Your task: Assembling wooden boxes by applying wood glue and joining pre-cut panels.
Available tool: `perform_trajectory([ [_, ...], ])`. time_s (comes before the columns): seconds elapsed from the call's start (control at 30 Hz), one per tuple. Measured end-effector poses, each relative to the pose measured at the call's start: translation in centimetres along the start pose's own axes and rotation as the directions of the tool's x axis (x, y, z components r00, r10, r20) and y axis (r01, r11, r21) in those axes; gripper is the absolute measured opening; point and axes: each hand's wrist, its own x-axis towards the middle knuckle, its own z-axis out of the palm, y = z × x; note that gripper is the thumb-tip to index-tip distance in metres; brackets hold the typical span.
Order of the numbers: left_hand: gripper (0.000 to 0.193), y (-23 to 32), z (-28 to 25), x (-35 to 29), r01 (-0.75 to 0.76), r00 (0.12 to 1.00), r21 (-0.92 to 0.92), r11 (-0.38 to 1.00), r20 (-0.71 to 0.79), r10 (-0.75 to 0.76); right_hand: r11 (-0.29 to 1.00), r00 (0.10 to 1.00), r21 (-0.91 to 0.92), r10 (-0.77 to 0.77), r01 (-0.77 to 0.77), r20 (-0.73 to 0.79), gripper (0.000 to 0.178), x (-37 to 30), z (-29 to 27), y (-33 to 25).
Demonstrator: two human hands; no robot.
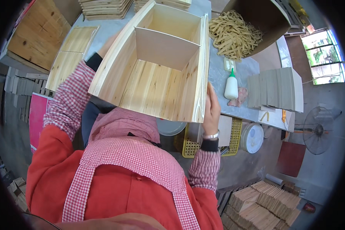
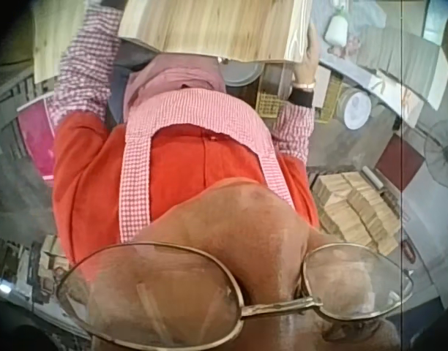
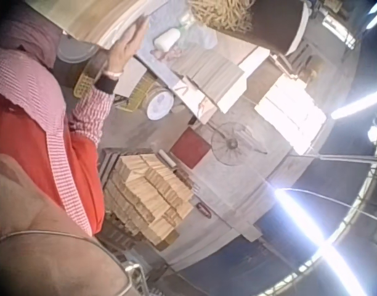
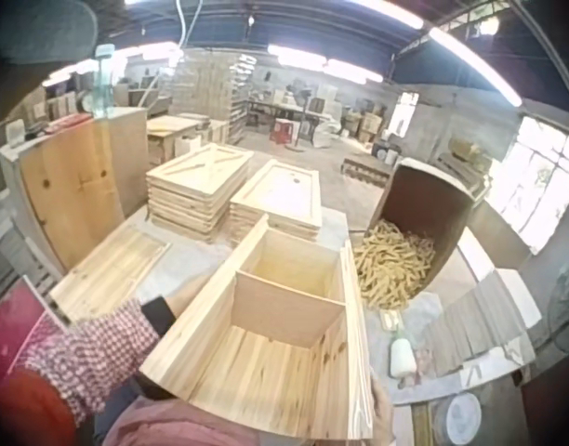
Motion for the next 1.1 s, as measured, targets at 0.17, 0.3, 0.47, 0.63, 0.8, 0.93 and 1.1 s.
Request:
perform_trajectory([
  [0.17, 0.038, -10.7, -13.7, 10.6, 0.316, 0.948, -0.27, 0.909, 0.117, -0.295, 0.91, 0.98, 0.396, 0.05, -0.125, 0.193, 0.048, 3.2, 3.4, 10.9],
  [0.3, 0.035, -10.2, -11.3, 9.2, 0.053, 0.994, 0.041, 0.998, 0.095, -0.056, 0.946, 0.994, 0.304, 0.101, -0.11, 0.043, 0.046, 2.6, 5.1, 10.6],
  [0.47, 0.031, -8.4, -7.6, 5.3, -0.214, 0.957, 0.128, 0.968, 0.228, 0.181, 0.963, 0.989, 0.232, 0.147, -0.138, -0.022, 0.043, 2.1, 4.6, 9.6],
  [0.63, 0.035, -4.7, -1.9, 1.3, -0.132, 0.989, 0.168, 0.977, -0.04, 0.14, 0.984, 0.991, 0.157, 0.095, -0.08, -0.09, 0.041, 3.5, 4.5, 9.8],
  [0.8, 0.017, -5.9, -7.5, -10.9, -0.306, 0.418, 0.835, 0.457, -0.314, 0.853, 0.999, 0.961, 0.035, 0.036, -0.027, -0.275, 0.038, -1.9, 1.1, 9.8],
  [0.93, 0.025, -4.4, -18.3, -20.2, -0.291, 0.268, 0.306, 0.906, -0.884, 0.384, 0.994, 0.943, 0.043, 0.112, -0.104, -0.313, 0.036, -4.9, -3.4, 8.7],
  [1.1, 0.036, -3.3, -22.8, -19.4, -0.523, 0.702, -0.615, 0.59, -0.703, -0.112, 0.984, 0.889, -0.002, 0.16, -0.178, -0.43, 0.038, -4.0, -3.8, 2.2],
])
